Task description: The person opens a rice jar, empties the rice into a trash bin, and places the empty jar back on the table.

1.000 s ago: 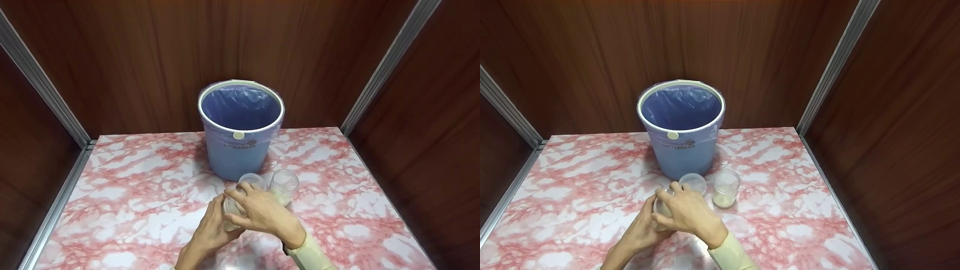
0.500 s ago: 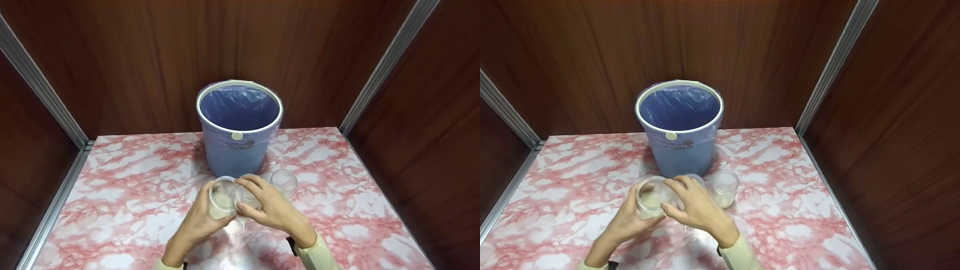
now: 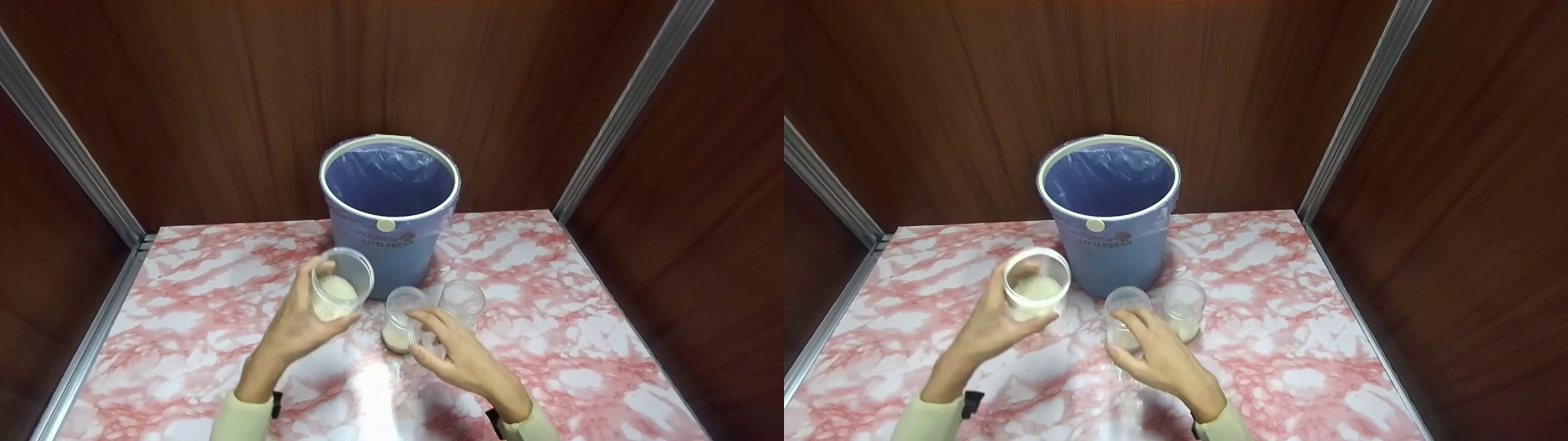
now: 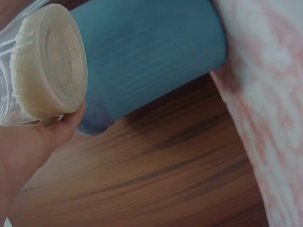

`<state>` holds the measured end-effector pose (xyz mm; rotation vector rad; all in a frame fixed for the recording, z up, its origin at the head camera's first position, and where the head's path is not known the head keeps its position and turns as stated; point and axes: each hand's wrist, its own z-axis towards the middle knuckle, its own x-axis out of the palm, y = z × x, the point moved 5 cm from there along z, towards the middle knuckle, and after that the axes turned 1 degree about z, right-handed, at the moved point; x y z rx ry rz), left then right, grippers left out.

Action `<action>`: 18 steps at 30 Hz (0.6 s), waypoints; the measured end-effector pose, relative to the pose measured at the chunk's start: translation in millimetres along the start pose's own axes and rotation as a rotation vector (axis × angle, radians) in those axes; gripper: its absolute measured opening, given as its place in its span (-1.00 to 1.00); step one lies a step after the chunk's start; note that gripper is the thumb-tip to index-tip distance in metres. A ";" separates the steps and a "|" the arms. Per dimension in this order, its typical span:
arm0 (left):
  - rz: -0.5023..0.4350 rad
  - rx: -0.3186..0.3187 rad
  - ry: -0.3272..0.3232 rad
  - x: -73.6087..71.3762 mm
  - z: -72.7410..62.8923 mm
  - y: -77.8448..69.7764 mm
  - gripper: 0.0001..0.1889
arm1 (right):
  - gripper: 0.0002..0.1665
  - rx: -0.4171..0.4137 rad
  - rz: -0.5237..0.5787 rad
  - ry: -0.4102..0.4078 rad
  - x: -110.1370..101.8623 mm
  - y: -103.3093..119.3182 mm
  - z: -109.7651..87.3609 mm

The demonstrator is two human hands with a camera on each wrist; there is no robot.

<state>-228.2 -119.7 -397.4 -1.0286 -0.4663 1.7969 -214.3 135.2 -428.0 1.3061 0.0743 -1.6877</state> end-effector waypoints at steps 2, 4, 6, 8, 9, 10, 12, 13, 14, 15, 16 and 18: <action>-0.022 0.002 -0.004 -5.3 5.1 -1.6 0.05 | -0.40 0.017 -0.004 0.030 5.2 -2.0 -4.7; -0.037 0.005 -0.006 -9.5 8.9 -2.5 0.02 | -0.39 0.032 -0.003 0.059 10.5 -4.2 -8.9; -0.040 0.007 -0.006 -12.8 11.4 -3.3 0.02 | -0.40 0.036 -0.001 0.088 15.6 -6.1 -12.0; -0.030 0.008 -0.009 -15.9 13.6 -4.0 0.02 | -0.42 0.031 0.005 0.107 19.8 -8.3 -14.4; -0.026 0.011 -0.010 -17.3 15.0 -4.5 0.03 | -0.42 0.029 0.007 0.116 21.6 -9.6 -15.4; -0.018 0.011 -0.010 -18.7 16.4 -5.1 0.03 | -0.43 0.024 0.006 0.124 23.5 -11.1 -16.5; 0.000 0.009 -0.013 -21.8 19.7 -6.0 0.03 | -0.44 0.003 -0.003 0.140 27.7 -14.0 -19.0; 0.007 0.008 -0.015 -23.4 21.5 -6.4 0.03 | -0.44 -0.005 -0.013 0.153 30.2 -15.4 -20.7; 0.009 0.008 -0.014 -25.0 23.7 -6.8 0.03 | -0.43 -0.012 -0.020 0.171 33.3 -16.8 -22.6; 0.014 0.009 -0.013 -26.6 26.0 -6.8 0.03 | -0.42 -0.015 -0.030 0.189 36.4 -18.1 -24.8; 0.020 0.009 -0.011 -28.1 28.5 -6.7 0.03 | -0.40 -0.018 -0.035 0.209 40.0 -19.6 -27.1; 0.025 0.010 -0.004 -31.5 33.8 -6.0 0.03 | -0.37 -0.012 -0.040 0.259 47.8 -22.5 -32.4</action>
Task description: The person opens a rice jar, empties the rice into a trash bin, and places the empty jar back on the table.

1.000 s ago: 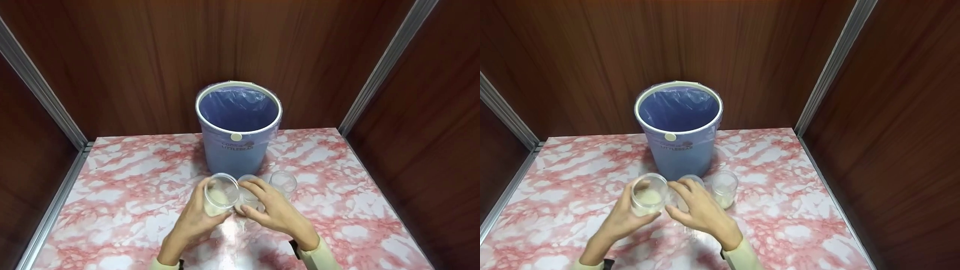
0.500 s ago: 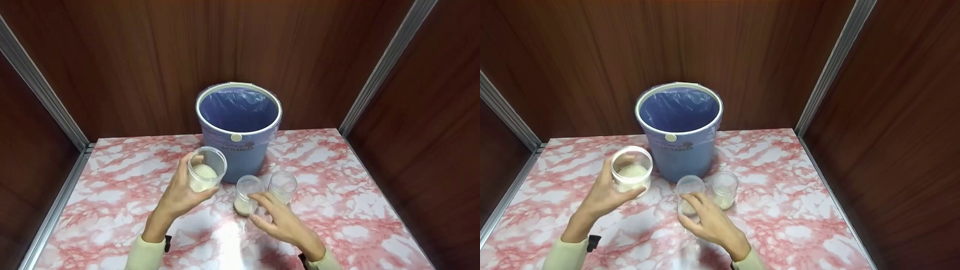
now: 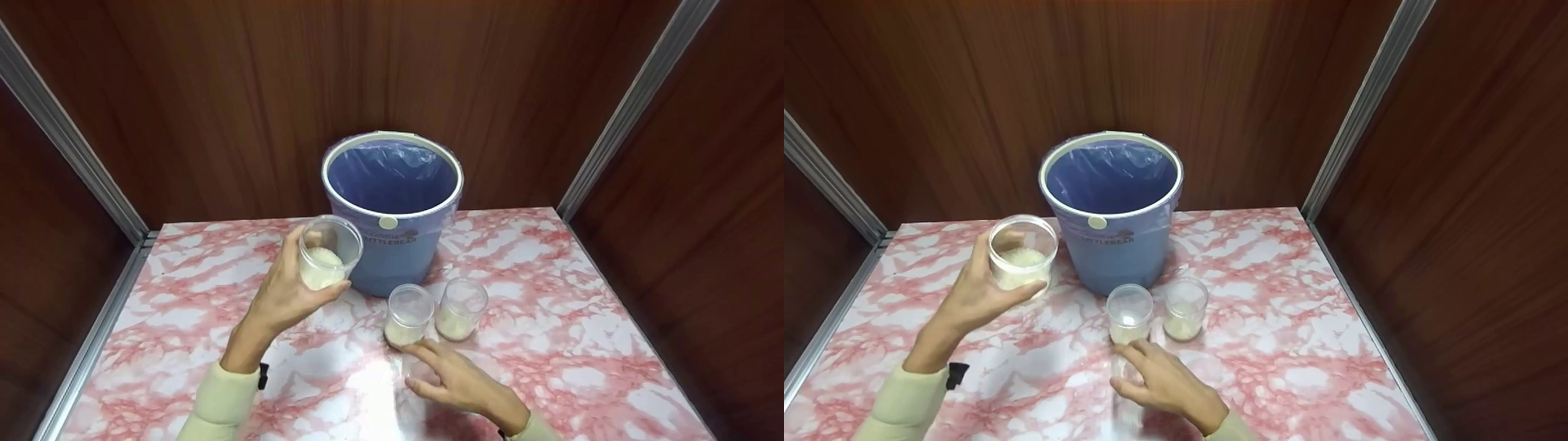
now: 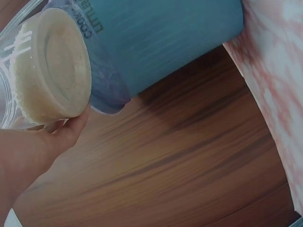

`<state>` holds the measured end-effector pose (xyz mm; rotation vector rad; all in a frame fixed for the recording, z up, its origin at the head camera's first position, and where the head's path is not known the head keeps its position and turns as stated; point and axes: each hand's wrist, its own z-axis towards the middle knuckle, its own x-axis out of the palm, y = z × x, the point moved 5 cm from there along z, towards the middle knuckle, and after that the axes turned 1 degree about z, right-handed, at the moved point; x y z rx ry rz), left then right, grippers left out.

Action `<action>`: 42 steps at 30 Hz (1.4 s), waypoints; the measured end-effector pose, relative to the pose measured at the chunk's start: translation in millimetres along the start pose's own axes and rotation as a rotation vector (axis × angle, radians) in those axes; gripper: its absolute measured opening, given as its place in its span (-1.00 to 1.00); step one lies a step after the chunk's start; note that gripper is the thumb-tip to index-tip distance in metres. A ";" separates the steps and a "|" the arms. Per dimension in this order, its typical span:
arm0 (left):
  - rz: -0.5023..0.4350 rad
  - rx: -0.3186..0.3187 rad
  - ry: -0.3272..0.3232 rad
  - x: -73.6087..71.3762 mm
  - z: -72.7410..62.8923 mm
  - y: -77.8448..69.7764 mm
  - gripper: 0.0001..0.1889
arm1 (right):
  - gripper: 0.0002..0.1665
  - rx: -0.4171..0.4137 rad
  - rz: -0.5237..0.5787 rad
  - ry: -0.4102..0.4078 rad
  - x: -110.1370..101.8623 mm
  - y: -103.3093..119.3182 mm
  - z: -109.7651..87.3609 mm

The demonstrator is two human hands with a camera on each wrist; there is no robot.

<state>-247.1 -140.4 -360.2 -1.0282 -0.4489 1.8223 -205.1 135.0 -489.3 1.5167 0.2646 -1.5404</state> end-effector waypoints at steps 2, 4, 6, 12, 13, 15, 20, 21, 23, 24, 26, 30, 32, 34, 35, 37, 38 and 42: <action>0.013 0.010 0.008 -3.0 6.7 0.7 0.05 | -0.35 0.008 -0.008 0.043 8.5 -2.8 -2.8; 0.049 0.023 0.007 -6.1 13.2 0.7 0.06 | -0.34 0.014 -0.034 0.074 16.5 -6.1 -6.1; 0.108 0.047 0.011 -7.7 19.5 -0.5 0.06 | -0.32 0.018 -0.071 0.103 24.1 -9.4 -9.6; 0.267 0.138 0.062 -2.3 36.9 -6.2 0.03 | -0.34 -0.062 -0.291 0.107 40.7 -12.7 -21.2; 0.279 0.141 0.067 -1.8 39.4 -6.7 0.02 | -0.35 -0.086 -0.346 0.098 42.7 -12.1 -22.5; 0.295 0.142 0.071 -2.1 44.9 -8.0 0.01 | -0.36 -0.125 -0.453 0.082 46.1 -11.5 -24.1; 0.329 0.126 0.078 -7.4 59.0 -10.8 0.00 | -0.34 -0.143 -0.560 0.088 51.6 -13.2 -26.7; 0.335 0.122 0.086 -8.1 61.7 -11.2 0.00 | -0.34 -0.138 -0.557 0.088 52.1 -13.8 -27.1; 0.354 0.110 0.105 -9.4 66.6 -11.2 0.00 | -0.35 -0.134 -0.553 0.085 53.1 -14.9 -28.2; 0.367 0.105 0.114 -10.1 69.0 -11.3 0.00 | -0.36 -0.133 -0.548 0.081 53.4 -15.4 -28.6; 0.397 0.095 0.129 -11.1 73.5 -11.6 0.00 | -0.38 -0.133 -0.537 0.074 53.9 -16.3 -29.6; 0.460 0.082 0.133 -14.7 82.3 -14.2 0.01 | -0.39 -0.140 -0.527 0.067 53.8 -17.7 -30.6; 0.490 0.076 0.137 -15.3 86.1 -15.7 0.00 | -0.39 -0.142 -0.534 0.074 53.2 -18.1 -30.9; 0.511 0.071 0.144 -15.1 89.4 -17.0 -0.02 | -0.39 -0.136 -0.538 0.095 53.3 -18.6 -30.8; 0.519 0.068 0.150 -14.6 90.7 -17.3 -0.02 | -0.39 -0.130 -0.534 0.106 53.6 -18.8 -30.9; 0.540 0.059 0.165 -12.9 93.0 -17.7 -0.03 | -0.40 -0.117 -0.530 0.134 54.6 -18.7 -30.9; 0.551 0.059 0.170 -12.4 94.3 -17.8 -0.03 | -0.40 -0.111 -0.528 0.146 55.2 -18.7 -31.0; 0.622 0.090 0.182 -12.8 99.3 -20.3 -0.05 | -0.41 -0.114 -0.541 0.149 56.5 -17.0 -31.0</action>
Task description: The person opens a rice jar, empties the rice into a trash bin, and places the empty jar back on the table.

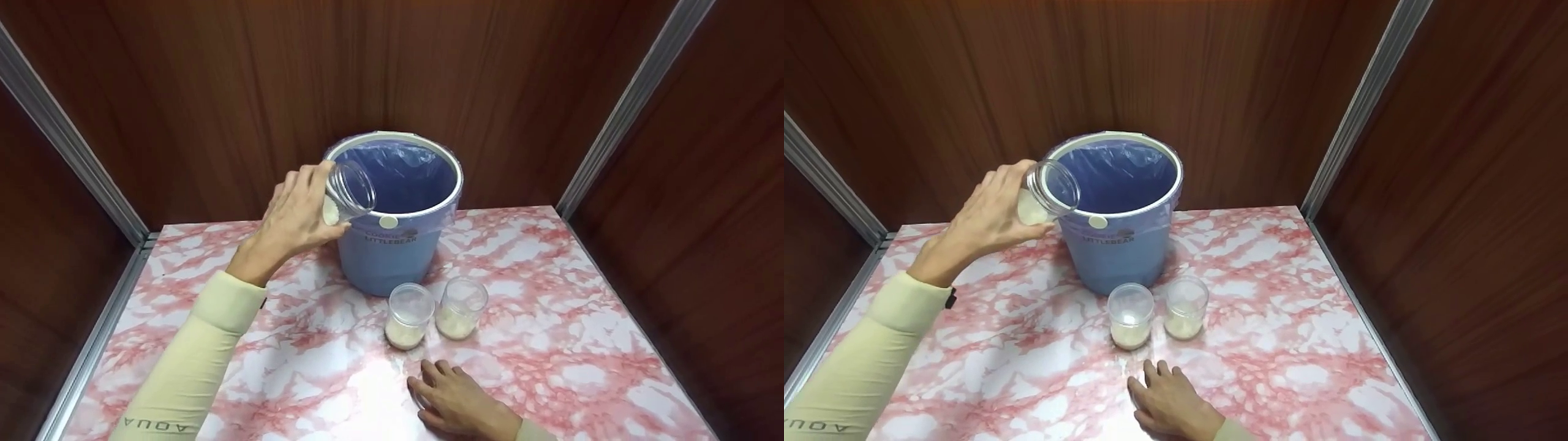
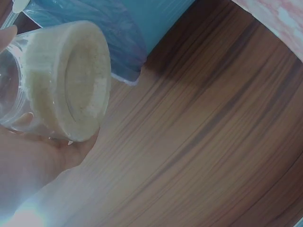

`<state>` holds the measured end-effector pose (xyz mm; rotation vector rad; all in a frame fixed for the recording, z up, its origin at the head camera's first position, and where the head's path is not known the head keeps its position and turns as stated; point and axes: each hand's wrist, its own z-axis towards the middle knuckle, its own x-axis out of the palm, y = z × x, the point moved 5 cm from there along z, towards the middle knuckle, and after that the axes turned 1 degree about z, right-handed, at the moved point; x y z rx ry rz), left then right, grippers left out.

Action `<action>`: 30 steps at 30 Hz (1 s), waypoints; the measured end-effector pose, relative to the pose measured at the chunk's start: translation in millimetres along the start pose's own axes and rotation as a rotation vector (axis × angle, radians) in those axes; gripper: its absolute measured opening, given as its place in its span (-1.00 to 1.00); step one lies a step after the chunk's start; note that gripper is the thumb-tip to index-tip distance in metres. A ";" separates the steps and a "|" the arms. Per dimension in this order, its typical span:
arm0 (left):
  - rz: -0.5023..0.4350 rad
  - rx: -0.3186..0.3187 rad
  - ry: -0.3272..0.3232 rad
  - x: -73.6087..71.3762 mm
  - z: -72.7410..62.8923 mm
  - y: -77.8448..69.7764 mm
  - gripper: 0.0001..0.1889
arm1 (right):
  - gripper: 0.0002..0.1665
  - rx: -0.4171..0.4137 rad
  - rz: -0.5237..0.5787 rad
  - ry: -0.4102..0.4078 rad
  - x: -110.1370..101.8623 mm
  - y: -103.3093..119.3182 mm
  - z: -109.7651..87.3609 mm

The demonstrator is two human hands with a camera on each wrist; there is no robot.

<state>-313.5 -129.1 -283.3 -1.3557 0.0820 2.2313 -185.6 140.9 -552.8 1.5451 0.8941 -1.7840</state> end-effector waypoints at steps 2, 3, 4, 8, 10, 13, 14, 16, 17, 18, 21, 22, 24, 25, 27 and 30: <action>0.034 0.024 -0.007 -2.4 2.8 -0.3 -0.06 | -0.41 -0.003 -0.014 -0.004 -0.4 0.7 -0.1; 0.048 0.034 -0.008 -3.7 4.3 -0.3 -0.06 | -0.42 -0.004 -0.013 -0.007 -0.8 1.1 0.0; 0.060 0.041 -0.006 -5.0 5.6 -0.3 -0.07 | -0.42 -0.006 -0.013 -0.012 -1.1 1.5 0.1; 0.110 0.046 0.028 -8.2 12.2 -0.6 -0.09 | -0.44 -0.011 0.020 -0.021 -2.8 2.5 0.3; 0.138 0.038 0.059 -9.0 16.9 -2.0 -0.09 | -0.43 -0.009 0.033 -0.017 -3.3 2.2 0.0; 0.183 0.020 0.103 -9.8 25.2 -5.9 -0.08 | -0.41 0.003 0.048 0.003 -3.8 1.1 -0.4; 0.195 0.014 0.116 -10.0 27.9 -7.4 -0.07 | -0.41 0.010 0.052 0.011 -4.2 0.6 -0.5; 0.216 0.005 0.139 -10.0 33.0 -10.4 -0.07 | -0.41 0.020 0.061 0.028 -4.5 0.0 0.0; 0.224 0.002 0.149 -9.7 35.3 -11.6 -0.07 | -0.42 0.025 0.066 0.038 -4.5 -0.5 0.4; 0.231 0.000 0.160 -9.3 37.4 -12.7 -0.06 | -0.43 0.028 0.071 0.047 -4.7 -0.9 0.8; 0.255 0.006 0.178 -7.9 42.0 -15.4 -0.05 | -0.43 0.028 0.066 0.058 -5.7 -1.5 2.0; 0.265 0.009 0.181 -7.2 43.3 -16.0 -0.05 | -0.42 0.027 0.062 0.053 -6.3 -1.8 2.5; 0.285 0.014 0.185 -5.5 45.6 -16.5 -0.04 | -0.41 0.023 0.051 0.037 -7.5 -2.0 3.2; 0.291 0.016 0.188 -4.8 46.5 -17.2 -0.04 | -0.40 0.021 0.043 0.028 -8.0 -2.2 3.5; 0.294 0.021 0.195 -2.7 48.1 -18.0 -0.02 | -0.41 0.023 0.036 0.014 -8.6 -2.7 3.8; 0.302 0.036 0.203 0.1 49.4 -19.0 -0.02 | -0.42 0.023 0.034 0.011 -8.3 -3.0 3.6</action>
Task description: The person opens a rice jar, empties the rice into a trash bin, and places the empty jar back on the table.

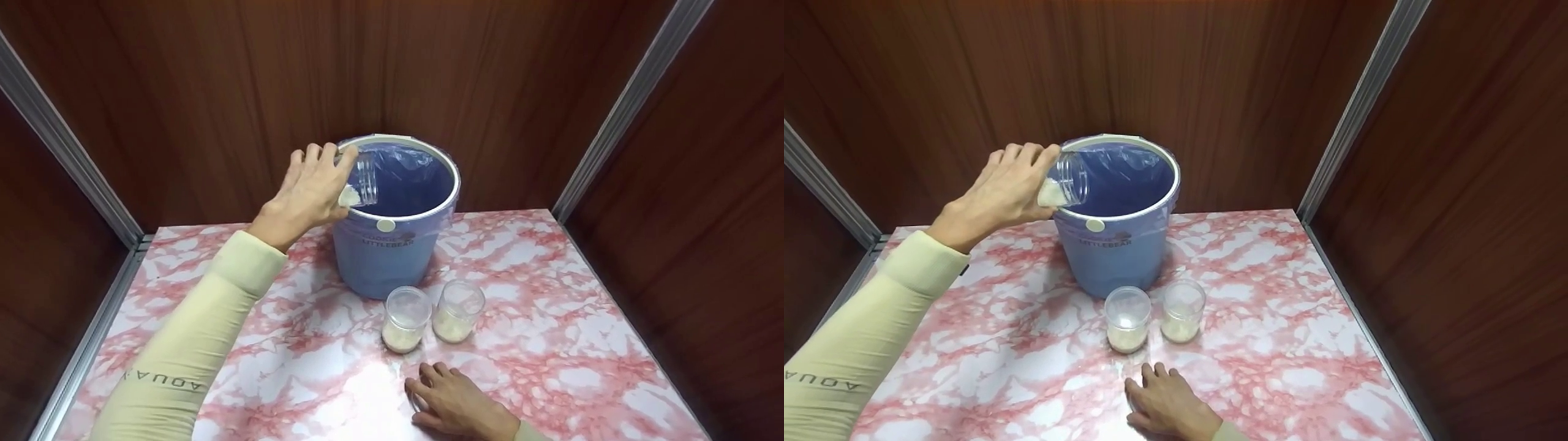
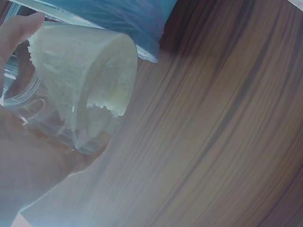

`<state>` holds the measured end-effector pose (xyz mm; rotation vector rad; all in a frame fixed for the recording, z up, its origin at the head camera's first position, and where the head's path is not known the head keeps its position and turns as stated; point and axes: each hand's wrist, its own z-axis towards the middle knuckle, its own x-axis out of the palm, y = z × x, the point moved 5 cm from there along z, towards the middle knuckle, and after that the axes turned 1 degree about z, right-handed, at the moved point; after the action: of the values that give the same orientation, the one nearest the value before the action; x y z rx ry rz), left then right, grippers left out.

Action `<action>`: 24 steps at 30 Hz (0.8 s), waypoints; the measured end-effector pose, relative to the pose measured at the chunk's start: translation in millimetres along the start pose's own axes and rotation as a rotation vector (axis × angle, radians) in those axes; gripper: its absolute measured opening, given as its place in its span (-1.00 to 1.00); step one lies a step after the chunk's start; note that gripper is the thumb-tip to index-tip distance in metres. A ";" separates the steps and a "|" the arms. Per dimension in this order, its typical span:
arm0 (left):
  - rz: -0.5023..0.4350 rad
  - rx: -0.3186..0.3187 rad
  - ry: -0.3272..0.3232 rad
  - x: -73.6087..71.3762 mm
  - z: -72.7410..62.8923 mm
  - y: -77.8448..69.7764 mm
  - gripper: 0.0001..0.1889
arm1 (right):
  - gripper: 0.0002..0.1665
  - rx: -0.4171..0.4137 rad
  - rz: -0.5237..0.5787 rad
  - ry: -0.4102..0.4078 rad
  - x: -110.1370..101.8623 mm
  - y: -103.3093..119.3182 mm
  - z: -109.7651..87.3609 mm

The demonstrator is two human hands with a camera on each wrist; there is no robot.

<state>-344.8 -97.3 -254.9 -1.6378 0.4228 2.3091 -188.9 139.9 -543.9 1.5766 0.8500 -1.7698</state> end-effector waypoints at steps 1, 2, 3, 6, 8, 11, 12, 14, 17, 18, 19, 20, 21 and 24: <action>0.009 0.006 -0.003 0.7 0.3 -0.6 -0.03 | -0.43 0.000 -0.002 0.002 0.3 0.0 -0.4; 0.020 0.013 -0.009 1.2 0.8 -1.0 -0.04 | -0.44 0.000 -0.001 0.002 0.6 0.0 -0.7; 0.031 0.021 -0.014 1.4 1.4 -1.6 -0.04 | -0.43 -0.001 -0.003 0.002 0.9 -0.1 -1.2; 0.064 0.040 -0.024 0.8 3.7 -3.7 -0.07 | -0.42 -0.006 -0.004 -0.003 1.1 -0.1 -2.4; 0.078 0.047 -0.011 0.5 5.4 -5.5 -0.06 | -0.42 -0.008 0.001 -0.002 1.3 -0.5 -2.7; 0.096 0.055 0.013 -0.6 7.7 -8.8 -0.07 | -0.42 -0.008 0.016 0.014 1.7 -1.0 -2.3; 0.099 0.058 0.020 -0.7 8.2 -9.9 -0.07 | -0.42 -0.007 0.021 0.021 1.9 -1.1 -2.0; 0.100 0.063 0.026 -1.1 9.3 -11.8 -0.08 | -0.41 -0.003 0.032 0.035 2.8 -1.5 -1.7; 0.094 0.070 0.023 -1.1 10.0 -13.5 -0.11 | -0.40 0.004 0.040 0.047 4.0 -1.8 -1.5; 0.093 0.074 0.020 -0.9 10.0 -13.8 -0.13 | -0.40 0.005 0.040 0.047 4.1 -1.8 -1.6; 0.094 0.078 0.014 -0.3 10.2 -13.9 -0.15 | -0.40 0.007 0.043 0.046 4.4 -1.9 -1.6; 0.096 0.083 0.008 0.2 10.3 -14.0 -0.18 | -0.40 0.007 0.045 0.044 4.6 -1.8 -1.7; 0.099 0.088 0.003 0.8 10.3 -14.3 -0.20 | -0.40 0.009 0.047 0.043 4.6 -1.7 -1.7; 0.120 0.100 -0.005 2.2 10.4 -15.3 -0.24 | -0.40 0.011 0.050 0.042 4.3 -1.2 -1.8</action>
<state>-348.5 -79.1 -254.8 -1.6000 0.6409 2.3352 -189.3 142.0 -548.2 1.6333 0.8150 -1.7146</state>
